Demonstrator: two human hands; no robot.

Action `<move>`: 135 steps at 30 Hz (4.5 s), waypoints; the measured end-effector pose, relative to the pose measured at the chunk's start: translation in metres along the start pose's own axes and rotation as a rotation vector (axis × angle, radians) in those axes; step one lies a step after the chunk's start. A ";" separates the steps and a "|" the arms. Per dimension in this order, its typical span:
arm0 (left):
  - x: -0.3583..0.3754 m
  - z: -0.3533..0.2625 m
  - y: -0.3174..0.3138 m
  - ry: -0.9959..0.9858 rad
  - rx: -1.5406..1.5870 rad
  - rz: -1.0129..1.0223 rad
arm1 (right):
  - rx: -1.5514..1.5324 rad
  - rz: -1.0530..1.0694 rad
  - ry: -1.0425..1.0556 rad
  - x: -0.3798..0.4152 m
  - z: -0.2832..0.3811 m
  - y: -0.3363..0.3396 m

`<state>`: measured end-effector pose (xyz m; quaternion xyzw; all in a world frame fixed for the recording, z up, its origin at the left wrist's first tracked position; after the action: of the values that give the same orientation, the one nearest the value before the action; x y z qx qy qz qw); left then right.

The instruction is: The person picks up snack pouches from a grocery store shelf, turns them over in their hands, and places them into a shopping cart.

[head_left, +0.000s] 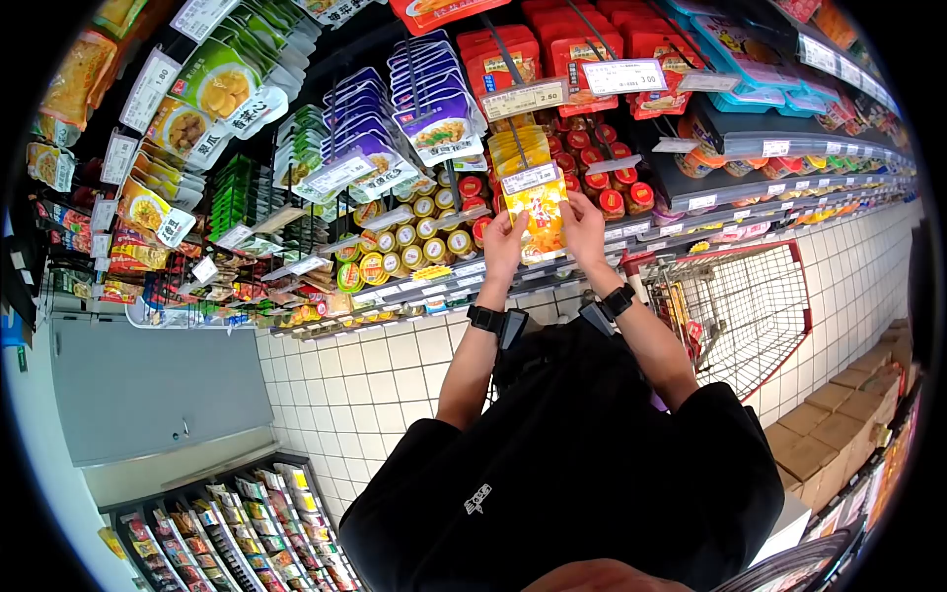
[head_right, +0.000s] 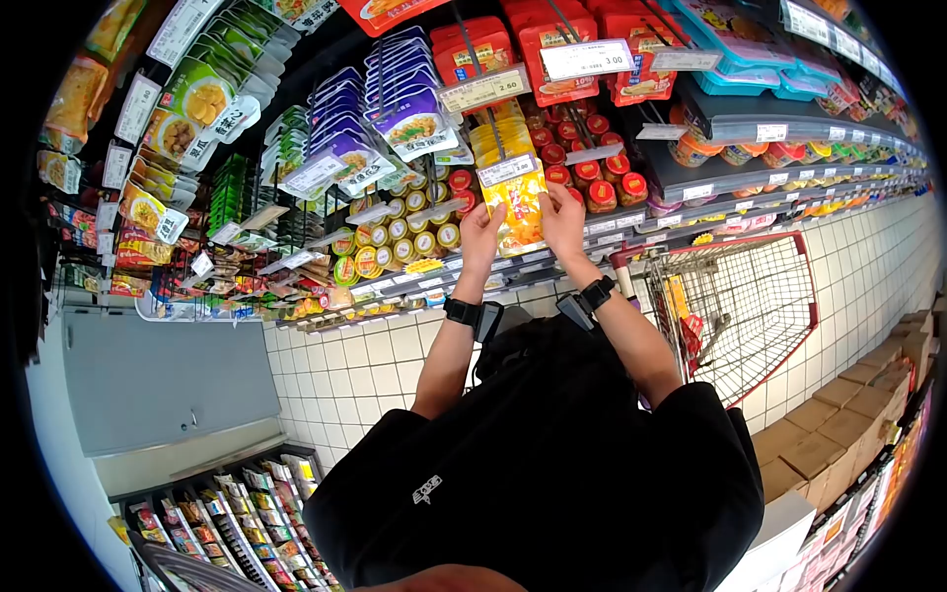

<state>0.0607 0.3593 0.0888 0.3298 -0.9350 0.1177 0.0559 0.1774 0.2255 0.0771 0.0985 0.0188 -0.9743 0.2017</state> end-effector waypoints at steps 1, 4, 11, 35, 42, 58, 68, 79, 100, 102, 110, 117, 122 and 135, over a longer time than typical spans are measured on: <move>0.001 0.002 0.001 0.003 -0.001 0.000 | -0.038 0.005 -0.005 0.002 0.001 0.003; 0.004 0.012 -0.002 0.072 0.007 0.066 | -0.104 0.006 -0.028 0.010 0.003 0.015; 0.018 0.019 -0.035 0.212 -0.029 0.296 | -0.158 -0.035 -0.103 0.037 0.006 0.056; 0.051 -0.017 -0.087 0.074 -0.099 0.357 | 0.234 0.140 0.084 0.055 0.086 0.061; 0.064 -0.050 -0.098 -0.234 -0.476 0.382 | -0.995 0.131 -0.469 0.078 0.064 0.044; 0.066 -0.032 -0.093 -0.069 -0.292 0.333 | -0.980 0.015 -0.393 0.078 0.058 0.070; 0.062 -0.021 -0.102 -0.004 -0.190 0.393 | -0.486 0.004 -0.247 0.076 0.066 0.107; 0.057 0.012 -0.161 0.135 -0.133 0.569 | -0.306 -0.147 -0.233 0.096 0.065 0.165; 0.171 0.150 -0.322 0.577 -0.656 1.288 | -0.570 -1.080 -0.412 0.296 0.001 0.310; 0.184 0.162 -0.328 0.609 -0.700 1.323 | -0.649 -1.107 -0.448 0.313 0.000 0.308; 0.205 0.197 -0.333 0.705 -0.814 1.370 | -0.800 -1.173 -0.502 0.353 -0.029 0.306; 0.205 0.209 -0.331 0.744 -0.860 1.394 | -0.828 -1.163 -0.547 0.363 -0.047 0.304; 0.203 0.215 -0.332 0.765 -0.845 1.385 | -0.873 -1.177 -0.528 0.360 -0.046 0.305; 0.195 0.205 -0.329 0.653 -0.853 1.423 | -0.930 -1.047 -0.506 0.341 -0.040 0.296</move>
<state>0.1108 -0.0597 -0.0130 -0.4275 -0.8203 -0.1453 0.3511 -0.0043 -0.1755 -0.0290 -0.2461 0.4265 -0.8275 -0.2698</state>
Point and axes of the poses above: each hand's wrist, its own x-axis away from the middle knuckle, its own y-axis out of the back of the hand, z = x × y, the point moved 9 cm from there along -x, towards the middle knuckle, and after that the axes turned 8 degrees about y, right-handed, at the moved point
